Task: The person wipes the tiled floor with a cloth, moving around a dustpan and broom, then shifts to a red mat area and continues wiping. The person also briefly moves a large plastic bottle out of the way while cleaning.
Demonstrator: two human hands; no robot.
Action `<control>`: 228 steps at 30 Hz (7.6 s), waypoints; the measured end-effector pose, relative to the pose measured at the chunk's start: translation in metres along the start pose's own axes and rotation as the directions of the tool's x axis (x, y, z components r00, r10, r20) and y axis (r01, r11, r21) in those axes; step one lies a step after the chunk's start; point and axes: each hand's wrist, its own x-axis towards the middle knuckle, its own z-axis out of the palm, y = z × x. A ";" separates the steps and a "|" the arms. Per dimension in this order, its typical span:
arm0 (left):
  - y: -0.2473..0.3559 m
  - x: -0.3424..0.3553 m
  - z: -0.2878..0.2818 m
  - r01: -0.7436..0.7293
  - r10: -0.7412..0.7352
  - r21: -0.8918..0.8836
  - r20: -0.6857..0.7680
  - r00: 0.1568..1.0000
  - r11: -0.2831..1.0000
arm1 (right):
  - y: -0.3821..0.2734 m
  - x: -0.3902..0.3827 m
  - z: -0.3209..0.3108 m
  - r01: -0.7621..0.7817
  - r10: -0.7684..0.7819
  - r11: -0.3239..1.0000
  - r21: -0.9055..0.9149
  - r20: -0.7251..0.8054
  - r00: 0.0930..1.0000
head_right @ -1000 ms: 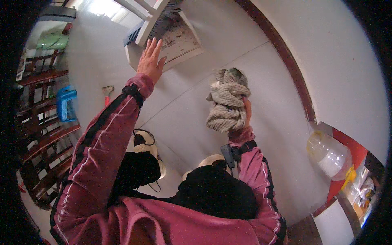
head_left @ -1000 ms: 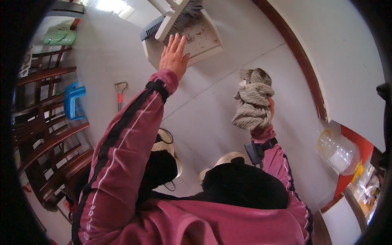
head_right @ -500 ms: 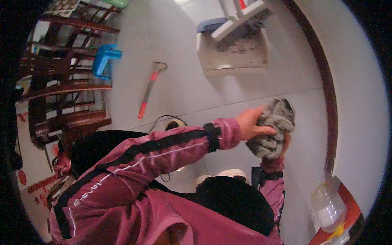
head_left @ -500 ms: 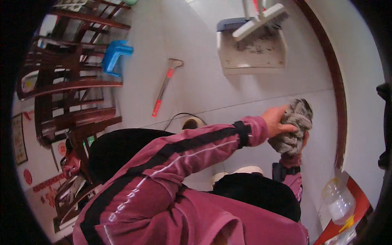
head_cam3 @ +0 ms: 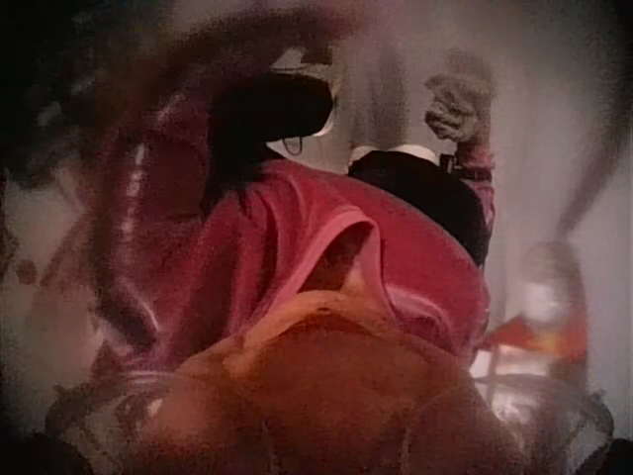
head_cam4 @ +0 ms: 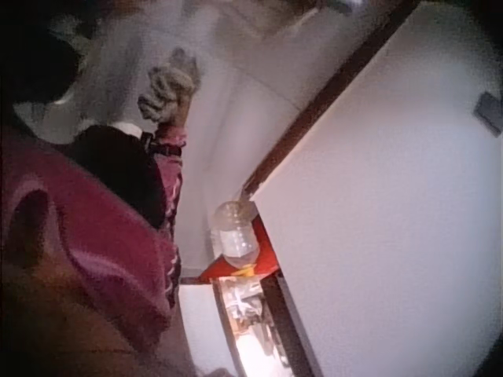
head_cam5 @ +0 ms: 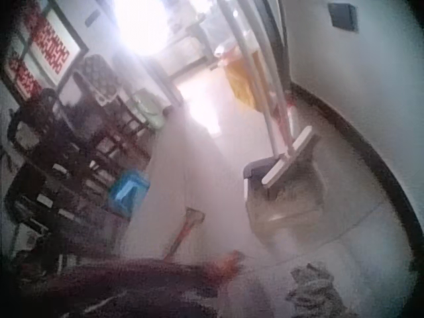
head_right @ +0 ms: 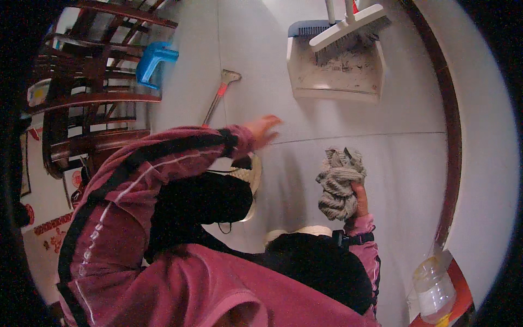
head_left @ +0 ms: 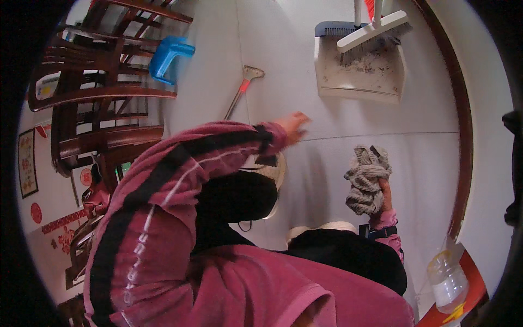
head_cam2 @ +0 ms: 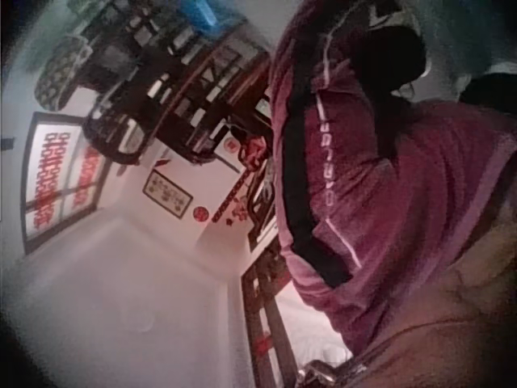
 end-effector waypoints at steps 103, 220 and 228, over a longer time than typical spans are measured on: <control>-0.233 -0.097 -0.090 0.498 -0.457 -0.060 -0.505 0.732 0.865 | 0.032 0.287 0.269 0.690 0.029 -0.645 -0.328 0.892 0.451; 0.007 0.002 0.006 0.509 0.061 -0.855 0.516 0.855 0.102 | -0.023 0.066 0.106 0.618 0.100 -0.440 -0.652 0.648 0.755; -0.022 -0.052 0.021 0.783 0.400 -0.481 0.857 0.325 0.395 | 0.043 0.057 0.067 0.718 0.254 -0.101 -0.689 0.680 0.688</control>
